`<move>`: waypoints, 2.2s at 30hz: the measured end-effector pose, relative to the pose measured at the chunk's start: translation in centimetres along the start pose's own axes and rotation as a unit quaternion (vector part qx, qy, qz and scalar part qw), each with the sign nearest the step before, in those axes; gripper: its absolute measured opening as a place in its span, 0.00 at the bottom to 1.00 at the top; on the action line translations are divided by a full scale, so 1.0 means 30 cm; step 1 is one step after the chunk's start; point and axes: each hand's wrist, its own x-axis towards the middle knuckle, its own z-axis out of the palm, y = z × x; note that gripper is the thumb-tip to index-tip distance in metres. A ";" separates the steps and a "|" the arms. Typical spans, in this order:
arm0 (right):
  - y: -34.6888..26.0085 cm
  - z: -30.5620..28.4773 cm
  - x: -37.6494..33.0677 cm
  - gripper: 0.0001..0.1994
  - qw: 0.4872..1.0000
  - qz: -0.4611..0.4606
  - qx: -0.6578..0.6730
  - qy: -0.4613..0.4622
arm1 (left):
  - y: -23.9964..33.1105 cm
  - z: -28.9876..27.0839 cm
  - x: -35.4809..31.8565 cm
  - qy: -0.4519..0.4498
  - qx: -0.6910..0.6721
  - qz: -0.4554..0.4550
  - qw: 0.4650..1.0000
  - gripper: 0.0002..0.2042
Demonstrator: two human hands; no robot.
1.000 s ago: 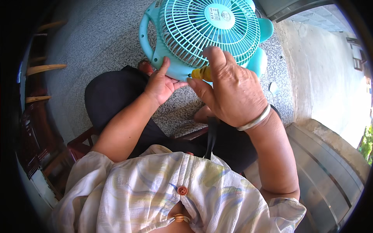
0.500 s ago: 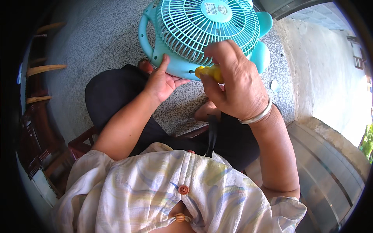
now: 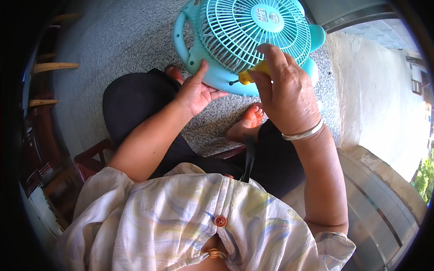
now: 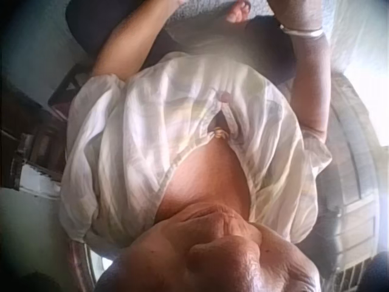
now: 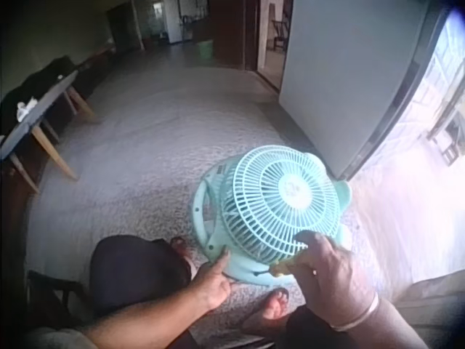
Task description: The person assembles a small fan by fitting the plastic casing and grill components together by hand and securing the parts with screws using a screwdriver.
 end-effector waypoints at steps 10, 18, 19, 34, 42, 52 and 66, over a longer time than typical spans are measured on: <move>0.003 -0.014 0.003 0.13 0.999 0.013 -0.019 -0.044 | 0.002 0.005 -0.003 0.007 -0.022 0.005 1.000 0.35; -0.017 -0.003 0.002 0.14 0.994 0.073 0.079 -0.017 | 0.000 -0.002 0.004 0.024 -0.026 0.005 0.999 0.36; -0.021 0.001 0.000 0.14 0.994 0.072 0.079 -0.019 | -0.001 -0.007 0.006 0.013 -0.026 0.002 1.000 0.36; -0.037 -0.001 -0.023 0.19 0.992 0.080 0.071 -0.060 | 0.007 0.017 -0.009 0.008 -0.013 0.002 1.000 0.35; -0.021 -0.003 -0.027 0.21 0.997 0.068 0.033 -0.015 | 0.008 0.010 -0.011 0.011 0.016 0.010 1.000 0.34; -0.043 -0.002 -0.015 0.16 0.975 0.194 -0.057 -0.095 | 0.010 0.006 -0.006 0.011 0.016 0.009 1.000 0.34; -0.015 0.012 -0.033 0.14 0.998 0.055 0.014 -0.025 | 0.010 0.010 -0.005 0.029 -0.005 0.012 0.999 0.35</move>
